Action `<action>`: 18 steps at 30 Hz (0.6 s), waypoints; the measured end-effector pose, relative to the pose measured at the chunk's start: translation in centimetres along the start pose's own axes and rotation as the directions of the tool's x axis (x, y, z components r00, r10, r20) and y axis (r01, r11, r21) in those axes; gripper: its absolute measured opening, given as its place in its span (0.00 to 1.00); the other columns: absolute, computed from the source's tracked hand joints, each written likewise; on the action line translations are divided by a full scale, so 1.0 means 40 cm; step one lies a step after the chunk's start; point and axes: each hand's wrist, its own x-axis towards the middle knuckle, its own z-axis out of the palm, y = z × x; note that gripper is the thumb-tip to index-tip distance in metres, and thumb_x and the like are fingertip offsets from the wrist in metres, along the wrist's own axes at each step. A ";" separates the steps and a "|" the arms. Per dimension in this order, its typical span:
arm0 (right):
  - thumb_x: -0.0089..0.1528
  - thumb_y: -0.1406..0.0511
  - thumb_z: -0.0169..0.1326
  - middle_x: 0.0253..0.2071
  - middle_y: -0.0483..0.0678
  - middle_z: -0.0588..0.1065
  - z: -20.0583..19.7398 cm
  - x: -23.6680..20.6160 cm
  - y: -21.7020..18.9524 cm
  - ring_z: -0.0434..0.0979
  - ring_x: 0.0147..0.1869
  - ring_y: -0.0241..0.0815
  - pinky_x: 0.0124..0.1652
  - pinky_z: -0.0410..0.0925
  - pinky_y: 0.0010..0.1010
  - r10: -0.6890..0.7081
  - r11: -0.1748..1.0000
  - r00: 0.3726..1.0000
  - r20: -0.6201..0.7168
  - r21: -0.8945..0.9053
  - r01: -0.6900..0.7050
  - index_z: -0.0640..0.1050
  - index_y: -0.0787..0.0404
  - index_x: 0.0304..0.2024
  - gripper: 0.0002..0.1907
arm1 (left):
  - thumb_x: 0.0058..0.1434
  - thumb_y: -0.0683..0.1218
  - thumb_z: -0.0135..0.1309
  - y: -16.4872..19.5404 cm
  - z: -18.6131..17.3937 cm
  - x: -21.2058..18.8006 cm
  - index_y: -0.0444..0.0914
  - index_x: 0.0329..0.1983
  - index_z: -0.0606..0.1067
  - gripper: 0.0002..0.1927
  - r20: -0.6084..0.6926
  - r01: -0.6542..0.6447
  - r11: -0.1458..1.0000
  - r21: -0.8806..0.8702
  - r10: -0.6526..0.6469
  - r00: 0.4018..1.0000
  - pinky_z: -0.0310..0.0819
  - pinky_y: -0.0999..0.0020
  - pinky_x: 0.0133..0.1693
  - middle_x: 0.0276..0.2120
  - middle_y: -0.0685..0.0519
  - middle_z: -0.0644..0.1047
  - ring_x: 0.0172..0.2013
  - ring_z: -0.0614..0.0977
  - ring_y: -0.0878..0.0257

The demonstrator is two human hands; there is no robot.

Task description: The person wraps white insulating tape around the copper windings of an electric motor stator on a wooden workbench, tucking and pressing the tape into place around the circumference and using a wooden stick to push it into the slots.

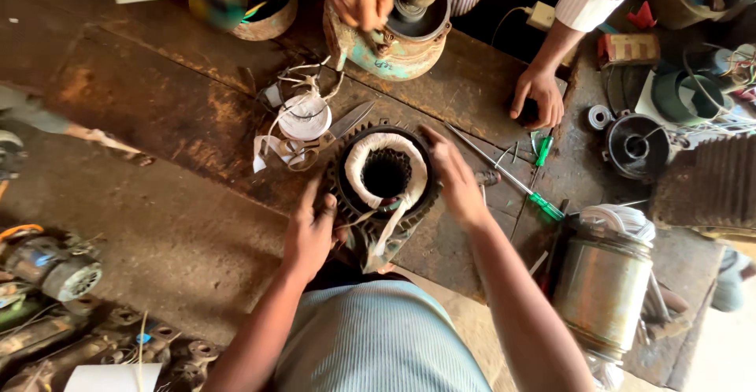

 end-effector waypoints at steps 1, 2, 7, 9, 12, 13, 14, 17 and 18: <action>0.73 0.59 0.40 0.68 0.54 0.69 0.021 0.002 -0.008 0.65 0.72 0.44 0.68 0.57 0.32 0.022 1.000 1.000 0.005 0.023 -0.022 0.65 0.63 0.70 0.25 | 0.73 0.46 0.46 -0.001 -0.001 -0.008 0.45 0.74 0.62 0.26 -0.021 0.036 0.999 0.014 -0.035 0.999 0.63 0.73 0.19 0.27 0.51 0.75 0.18 0.71 0.70; 0.72 0.60 0.42 0.65 0.55 0.70 0.040 -0.008 -0.017 0.66 0.70 0.44 0.67 0.58 0.32 0.042 0.998 0.999 0.010 0.045 -0.043 0.65 0.64 0.70 0.26 | 0.73 0.45 0.46 0.005 -0.004 -0.017 0.46 0.74 0.63 0.26 -0.012 -0.006 0.999 0.045 0.006 1.000 0.64 0.73 0.20 0.28 0.52 0.75 0.18 0.71 0.70; 0.72 0.61 0.43 0.68 0.55 0.68 0.085 -0.134 -0.016 0.64 0.73 0.43 0.68 0.56 0.31 -0.059 0.998 0.982 -0.179 -0.035 0.054 0.64 0.64 0.69 0.25 | 0.66 0.39 0.48 0.064 -0.041 -0.014 0.47 0.71 0.68 0.28 0.084 -0.091 0.943 0.320 0.067 0.994 0.70 0.72 0.21 0.32 0.53 0.81 0.18 0.75 0.69; 0.72 0.61 0.43 0.69 0.57 0.67 0.087 -0.180 -0.009 0.63 0.74 0.45 0.68 0.55 0.32 -0.095 0.987 0.968 -0.233 -0.149 0.061 0.63 0.64 0.70 0.25 | 0.64 0.37 0.46 0.092 -0.054 0.001 0.46 0.71 0.69 0.31 0.219 -0.124 0.953 0.276 0.063 0.974 0.71 0.72 0.22 0.35 0.54 0.81 0.20 0.75 0.70; 0.72 0.62 0.44 0.69 0.58 0.67 0.083 -0.233 -0.016 0.65 0.73 0.48 0.66 0.58 0.34 -0.117 0.953 0.959 -0.260 -0.302 0.034 0.63 0.64 0.70 0.26 | 0.65 0.38 0.44 0.095 -0.065 0.003 0.47 0.72 0.66 0.31 0.281 -0.130 0.949 0.288 0.046 0.959 0.72 0.73 0.24 0.38 0.58 0.81 0.21 0.75 0.70; 0.71 0.62 0.45 0.68 0.58 0.68 0.082 -0.250 -0.025 0.68 0.71 0.49 0.64 0.61 0.35 -0.106 0.941 0.957 -0.270 -0.339 0.009 0.64 0.64 0.69 0.25 | 0.66 0.40 0.44 0.091 -0.066 0.000 0.48 0.72 0.64 0.30 0.279 -0.130 0.944 0.303 0.042 0.959 0.73 0.73 0.24 0.38 0.61 0.81 0.21 0.75 0.70; 0.71 0.62 0.45 0.67 0.58 0.70 0.084 -0.266 -0.035 0.70 0.70 0.50 0.63 0.63 0.35 -0.099 0.928 0.954 -0.283 -0.373 -0.015 0.65 0.64 0.68 0.24 | 0.67 0.42 0.46 0.085 -0.069 -0.005 0.47 0.72 0.62 0.28 0.220 -0.098 0.930 0.353 0.020 0.975 0.73 0.72 0.25 0.34 0.57 0.80 0.22 0.76 0.69; 0.68 0.61 0.48 0.59 0.56 0.74 0.111 -0.348 -0.071 0.77 0.55 0.48 0.56 0.68 0.37 -0.271 0.790 0.885 -0.377 -0.612 -0.019 0.72 0.64 0.60 0.20 | 0.73 0.49 0.47 0.063 -0.095 -0.050 0.39 0.61 0.62 0.17 0.194 -0.039 0.927 0.372 -0.037 0.980 0.72 0.68 0.28 0.25 0.51 0.76 0.24 0.77 0.65; 0.70 0.61 0.49 0.54 0.54 0.77 0.128 -0.369 -0.079 0.78 0.53 0.46 0.55 0.70 0.35 -0.157 0.791 0.929 -0.336 -0.606 -0.085 0.76 0.62 0.56 0.16 | 0.77 0.51 0.44 0.059 -0.104 -0.068 0.33 0.51 0.67 0.15 0.289 -0.026 0.956 0.291 -0.062 0.955 0.72 0.66 0.29 0.25 0.51 0.75 0.25 0.76 0.64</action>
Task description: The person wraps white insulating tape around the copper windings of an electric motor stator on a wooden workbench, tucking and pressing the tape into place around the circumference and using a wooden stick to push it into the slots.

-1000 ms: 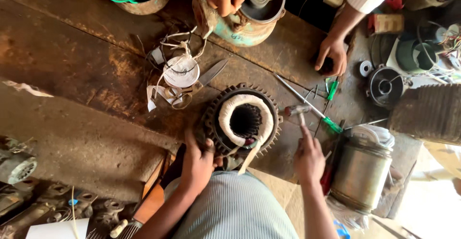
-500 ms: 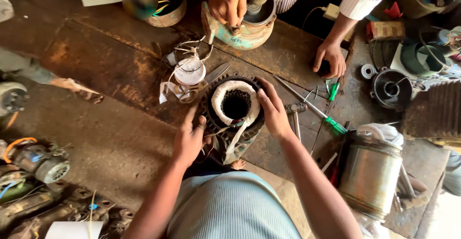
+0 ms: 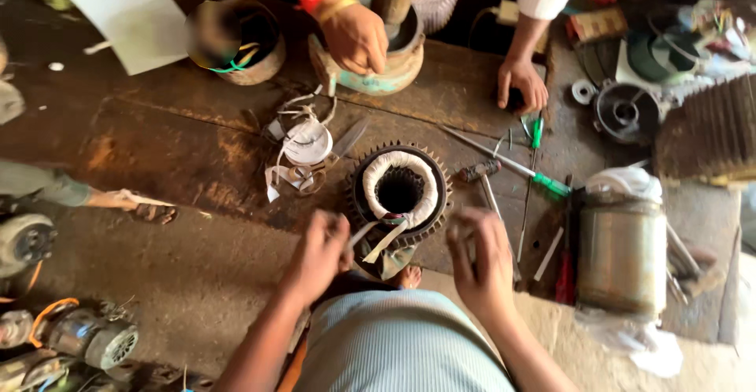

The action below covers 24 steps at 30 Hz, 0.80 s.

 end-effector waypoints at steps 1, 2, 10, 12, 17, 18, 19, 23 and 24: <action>0.71 0.60 0.49 0.49 0.51 0.79 0.002 -0.021 -0.015 0.80 0.52 0.44 0.54 0.71 0.33 0.064 0.998 0.991 0.117 -0.027 -0.061 0.79 0.60 0.51 0.14 | 0.75 0.50 0.44 -0.004 -0.003 -0.026 0.34 0.49 0.68 0.13 0.130 -0.055 0.998 0.035 0.050 0.990 0.73 0.67 0.31 0.25 0.51 0.75 0.26 0.77 0.65; 0.72 0.59 0.49 0.43 0.49 0.82 0.010 -0.036 -0.031 0.81 0.50 0.42 0.54 0.73 0.32 0.130 0.991 0.965 0.229 -0.058 -0.120 0.82 0.59 0.46 0.14 | 0.73 0.48 0.44 -0.002 -0.009 -0.046 0.34 0.46 0.70 0.12 0.260 -0.116 0.991 0.060 0.097 0.961 0.75 0.67 0.33 0.25 0.52 0.76 0.28 0.78 0.65; 0.66 0.59 0.46 0.42 0.53 0.81 0.100 -0.037 -0.183 0.79 0.51 0.43 0.54 0.70 0.35 0.410 0.054 0.751 0.518 0.808 -0.586 0.80 0.64 0.41 0.16 | 0.62 0.36 0.46 0.068 -0.123 -0.092 0.33 0.52 0.74 0.16 0.460 -0.730 0.633 0.258 0.584 0.669 0.78 0.58 0.48 0.49 0.38 0.79 0.47 0.83 0.46; 0.67 0.59 0.47 0.40 0.54 0.81 0.097 -0.051 -0.219 0.77 0.46 0.44 0.49 0.69 0.36 0.417 0.143 0.773 0.479 0.805 -0.576 0.79 0.65 0.37 0.17 | 0.65 0.37 0.47 0.067 -0.179 -0.041 0.38 0.47 0.76 0.10 0.449 -0.538 0.809 0.238 0.400 0.799 0.80 0.63 0.44 0.45 0.47 0.81 0.42 0.84 0.54; 0.64 0.64 0.59 0.33 0.48 0.78 0.134 -0.110 -0.324 0.80 0.38 0.46 0.38 0.72 0.36 0.110 0.957 0.898 0.426 0.198 -0.211 0.79 0.62 0.36 0.07 | 0.58 0.40 0.63 0.024 -0.207 0.029 0.36 0.43 0.76 0.11 0.375 -0.796 0.563 0.221 0.704 0.603 0.76 0.59 0.47 0.42 0.49 0.77 0.44 0.80 0.52; 0.63 0.65 0.60 0.33 0.48 0.77 0.146 -0.113 -0.341 0.80 0.38 0.47 0.37 0.72 0.36 0.092 0.966 0.915 0.392 0.187 -0.177 0.78 0.61 0.36 0.06 | 0.56 0.41 0.65 0.018 -0.203 0.035 0.37 0.42 0.77 0.12 0.399 -0.821 0.541 0.183 0.722 0.565 0.76 0.59 0.46 0.41 0.49 0.77 0.43 0.80 0.52; 0.62 0.66 0.61 0.33 0.48 0.75 0.155 -0.116 -0.357 0.79 0.38 0.48 0.36 0.71 0.36 0.069 0.975 0.932 0.355 0.176 -0.139 0.78 0.61 0.37 0.05 | 0.55 0.41 0.66 0.016 -0.200 0.042 0.37 0.42 0.77 0.13 0.421 -0.846 0.514 0.143 0.741 0.522 0.76 0.59 0.45 0.41 0.49 0.76 0.42 0.79 0.53; 0.60 0.66 0.64 0.29 0.46 0.73 0.156 -0.110 -0.389 0.76 0.33 0.45 0.33 0.69 0.36 0.096 0.992 0.971 0.218 0.059 -0.111 0.81 0.58 0.35 0.04 | 0.55 0.39 0.66 0.030 -0.196 0.073 0.39 0.43 0.79 0.13 0.451 -0.916 0.401 0.030 0.812 0.371 0.79 0.61 0.47 0.41 0.53 0.78 0.44 0.82 0.56; 0.57 0.65 0.65 0.29 0.46 0.73 0.155 -0.103 -0.385 0.76 0.33 0.46 0.33 0.69 0.36 0.088 0.996 0.983 0.158 -0.012 -0.088 0.80 0.58 0.34 0.06 | 0.55 0.39 0.66 0.036 -0.196 0.079 0.38 0.44 0.79 0.13 0.461 -0.924 0.383 0.014 0.817 0.346 0.79 0.61 0.47 0.42 0.53 0.79 0.44 0.82 0.56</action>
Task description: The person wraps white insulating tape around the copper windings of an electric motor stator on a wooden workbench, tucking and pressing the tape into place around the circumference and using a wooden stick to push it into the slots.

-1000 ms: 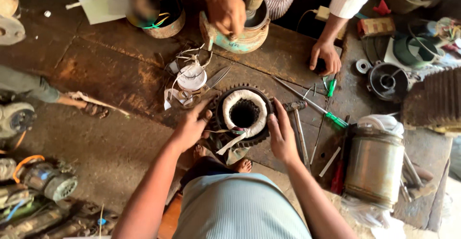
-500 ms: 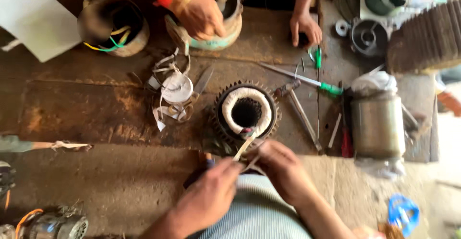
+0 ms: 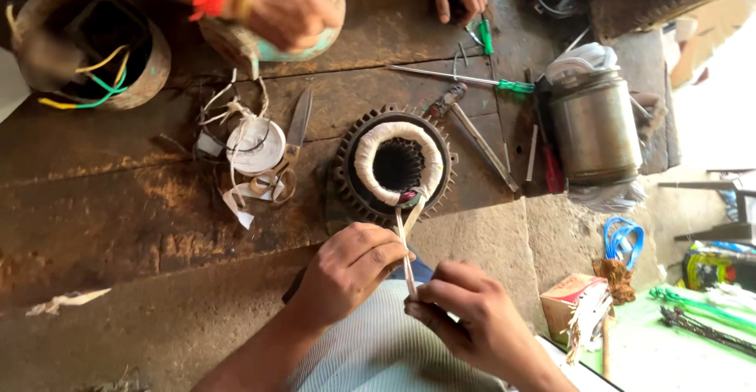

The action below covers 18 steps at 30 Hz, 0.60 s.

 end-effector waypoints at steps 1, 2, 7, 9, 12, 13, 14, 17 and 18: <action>0.55 0.65 0.66 0.29 0.46 0.73 -0.001 0.008 0.008 0.75 0.33 0.46 0.33 0.68 0.37 -0.008 0.997 0.998 -0.056 -0.073 0.004 0.80 0.58 0.33 0.07 | 0.56 0.39 0.66 -0.001 -0.003 0.006 0.38 0.44 0.79 0.13 0.011 -0.021 1.000 -0.008 0.021 1.000 0.80 0.62 0.46 0.42 0.53 0.79 0.45 0.83 0.56; 0.52 0.65 0.67 0.28 0.46 0.72 0.002 0.017 0.020 0.74 0.33 0.46 0.33 0.68 0.37 -0.019 0.989 0.994 -0.107 -0.145 0.004 0.80 0.57 0.32 0.09 | 0.55 0.38 0.65 -0.001 -0.007 0.011 0.37 0.45 0.79 0.14 0.027 -0.033 0.999 -0.004 0.033 0.999 0.80 0.61 0.47 0.42 0.52 0.79 0.45 0.83 0.56; 0.50 0.70 0.65 0.38 0.47 0.75 0.065 0.055 0.102 0.78 0.40 0.44 0.37 0.73 0.33 0.019 0.990 0.941 -0.338 -0.125 -0.065 0.82 0.55 0.43 0.17 | 0.54 0.37 0.64 -0.004 -0.002 0.027 0.37 0.46 0.80 0.15 0.065 -0.066 0.998 0.017 0.064 0.996 0.80 0.62 0.47 0.43 0.51 0.80 0.44 0.83 0.55; 0.51 0.71 0.64 0.40 0.47 0.76 0.088 0.058 0.131 0.80 0.42 0.43 0.38 0.74 0.31 0.026 0.997 0.931 -0.364 -0.058 -0.050 0.83 0.54 0.44 0.18 | 0.56 0.39 0.66 -0.012 0.010 0.030 0.37 0.43 0.78 0.12 0.067 -0.072 0.997 0.015 0.071 0.995 0.79 0.61 0.45 0.41 0.52 0.79 0.43 0.83 0.55; 0.50 0.71 0.65 0.39 0.46 0.76 0.098 0.055 0.163 0.79 0.42 0.43 0.39 0.73 0.32 -0.035 0.996 0.927 -0.372 -0.089 0.002 0.83 0.52 0.43 0.17 | 0.57 0.41 0.67 -0.026 0.022 0.026 0.38 0.41 0.77 0.11 0.081 -0.054 0.999 -0.004 0.054 0.995 0.78 0.61 0.44 0.39 0.52 0.79 0.42 0.82 0.56; 0.50 0.70 0.66 0.39 0.45 0.76 0.095 0.054 0.170 0.78 0.41 0.43 0.39 0.73 0.32 -0.055 0.994 0.928 -0.369 -0.107 0.016 0.83 0.52 0.42 0.17 | 0.58 0.42 0.67 -0.033 0.025 0.025 0.38 0.41 0.77 0.11 0.086 -0.047 0.999 -0.011 0.048 0.995 0.78 0.61 0.44 0.39 0.52 0.79 0.41 0.82 0.56; 0.50 0.70 0.66 0.39 0.45 0.76 0.092 0.053 0.175 0.78 0.41 0.43 0.39 0.72 0.33 -0.072 0.992 0.928 -0.366 -0.126 0.028 0.84 0.53 0.42 0.17 | 0.57 0.43 0.67 -0.043 0.029 0.026 0.38 0.41 0.77 0.12 0.099 -0.065 0.997 -0.030 0.068 0.993 0.78 0.61 0.45 0.39 0.53 0.79 0.42 0.82 0.56; 0.51 0.69 0.67 0.39 0.45 0.76 0.079 0.058 0.183 0.78 0.41 0.44 0.40 0.72 0.33 -0.120 0.988 0.926 -0.357 -0.131 0.078 0.84 0.53 0.43 0.17 | 0.56 0.45 0.67 -0.082 0.040 0.039 0.37 0.42 0.77 0.14 0.120 -0.095 0.995 -0.019 0.097 0.988 0.78 0.61 0.46 0.41 0.52 0.78 0.43 0.81 0.56; 0.51 0.69 0.67 0.39 0.45 0.76 0.077 0.061 0.185 0.78 0.41 0.43 0.40 0.72 0.33 -0.123 0.988 0.926 -0.357 -0.133 0.080 0.84 0.53 0.43 0.16 | 0.56 0.45 0.67 -0.092 0.043 0.044 0.36 0.44 0.77 0.15 0.119 -0.087 0.996 0.032 0.083 0.989 0.78 0.60 0.47 0.42 0.51 0.77 0.43 0.80 0.55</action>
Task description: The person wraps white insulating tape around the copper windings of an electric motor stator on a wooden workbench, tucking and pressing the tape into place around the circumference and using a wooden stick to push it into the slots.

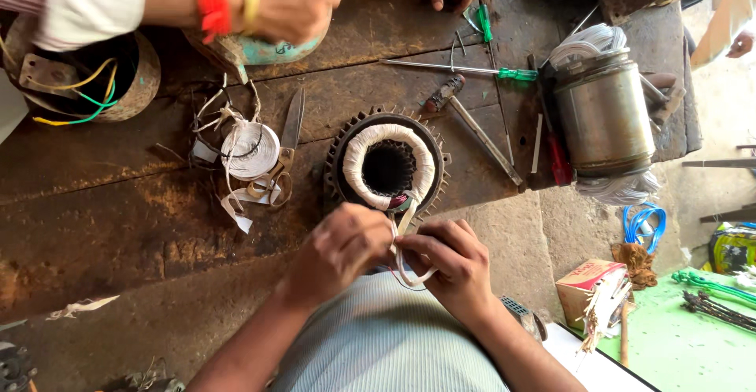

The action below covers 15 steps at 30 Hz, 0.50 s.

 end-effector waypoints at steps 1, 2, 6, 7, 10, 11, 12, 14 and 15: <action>0.51 0.69 0.67 0.40 0.45 0.76 0.000 0.004 0.002 0.78 0.41 0.43 0.40 0.72 0.33 -0.004 1.000 1.000 0.000 0.000 0.004 0.84 0.53 0.43 0.16 | 0.56 0.44 0.66 -0.007 0.002 0.002 0.34 0.45 0.77 0.16 -0.003 0.014 0.999 0.050 -0.014 1.000 0.77 0.59 0.47 0.43 0.49 0.77 0.44 0.80 0.54; 0.51 0.69 0.67 0.40 0.45 0.76 0.000 0.007 0.003 0.77 0.41 0.43 0.40 0.72 0.33 -0.009 1.000 1.000 0.001 0.000 0.009 0.83 0.53 0.42 0.16 | 0.56 0.42 0.65 -0.011 0.002 0.003 0.35 0.44 0.78 0.14 0.006 0.022 0.997 0.069 -0.023 1.000 0.78 0.59 0.47 0.43 0.50 0.77 0.44 0.80 0.55; 0.51 0.68 0.68 0.39 0.44 0.76 0.001 0.015 0.012 0.76 0.40 0.43 0.39 0.71 0.32 -0.034 0.999 0.999 0.005 -0.024 0.034 0.84 0.52 0.41 0.15 | 0.56 0.39 0.63 -0.013 0.004 0.004 0.38 0.40 0.79 0.09 0.001 0.075 0.995 0.067 -0.075 0.997 0.78 0.60 0.47 0.41 0.53 0.76 0.44 0.80 0.57; 0.51 0.68 0.68 0.39 0.44 0.76 0.001 0.015 0.015 0.76 0.40 0.43 0.39 0.71 0.32 -0.051 0.998 0.999 0.010 -0.028 0.051 0.84 0.53 0.41 0.16 | 0.57 0.40 0.64 -0.013 0.004 0.003 0.38 0.40 0.79 0.08 -0.011 0.090 0.995 0.050 -0.089 0.996 0.78 0.60 0.47 0.41 0.53 0.76 0.43 0.80 0.56; 0.51 0.68 0.68 0.39 0.44 0.76 -0.003 0.014 0.024 0.76 0.40 0.42 0.38 0.70 0.31 -0.074 0.997 0.997 0.024 -0.030 0.075 0.84 0.53 0.42 0.16 | 0.58 0.40 0.62 -0.014 0.000 0.001 0.38 0.40 0.80 0.08 0.002 0.086 0.995 0.053 -0.086 0.996 0.78 0.60 0.46 0.41 0.53 0.76 0.43 0.80 0.57; 0.51 0.68 0.68 0.39 0.44 0.76 -0.004 0.014 0.026 0.76 0.40 0.41 0.38 0.70 0.31 -0.079 0.996 0.996 0.028 -0.030 0.080 0.84 0.54 0.42 0.16 | 0.58 0.40 0.61 -0.016 -0.002 0.000 0.38 0.42 0.80 0.08 0.010 0.069 0.996 0.060 -0.069 0.998 0.78 0.61 0.47 0.42 0.53 0.77 0.44 0.80 0.57; 0.51 0.68 0.68 0.39 0.44 0.76 -0.005 0.014 0.029 0.75 0.40 0.41 0.37 0.70 0.31 -0.082 0.996 0.996 0.031 -0.029 0.083 0.84 0.53 0.42 0.16 | 0.59 0.39 0.60 -0.018 -0.004 -0.001 0.38 0.43 0.80 0.09 0.018 0.051 0.996 0.067 -0.053 0.998 0.79 0.61 0.48 0.43 0.53 0.77 0.45 0.81 0.57; 0.51 0.67 0.69 0.39 0.43 0.76 -0.007 0.016 0.033 0.75 0.39 0.40 0.37 0.70 0.30 -0.088 0.996 0.996 0.033 -0.027 0.089 0.84 0.53 0.42 0.16 | 0.59 0.39 0.59 -0.021 -0.006 -0.002 0.38 0.45 0.81 0.10 0.034 0.019 0.997 0.077 -0.022 0.999 0.79 0.62 0.48 0.43 0.53 0.78 0.45 0.81 0.58; 0.51 0.67 0.69 0.39 0.43 0.76 -0.008 0.016 0.035 0.75 0.39 0.39 0.37 0.70 0.30 -0.095 0.995 0.995 0.030 -0.022 0.095 0.83 0.53 0.42 0.16 | 0.60 0.40 0.60 -0.022 -0.006 -0.002 0.38 0.45 0.81 0.10 0.043 0.005 0.997 0.080 -0.008 0.999 0.79 0.62 0.47 0.42 0.54 0.78 0.44 0.81 0.58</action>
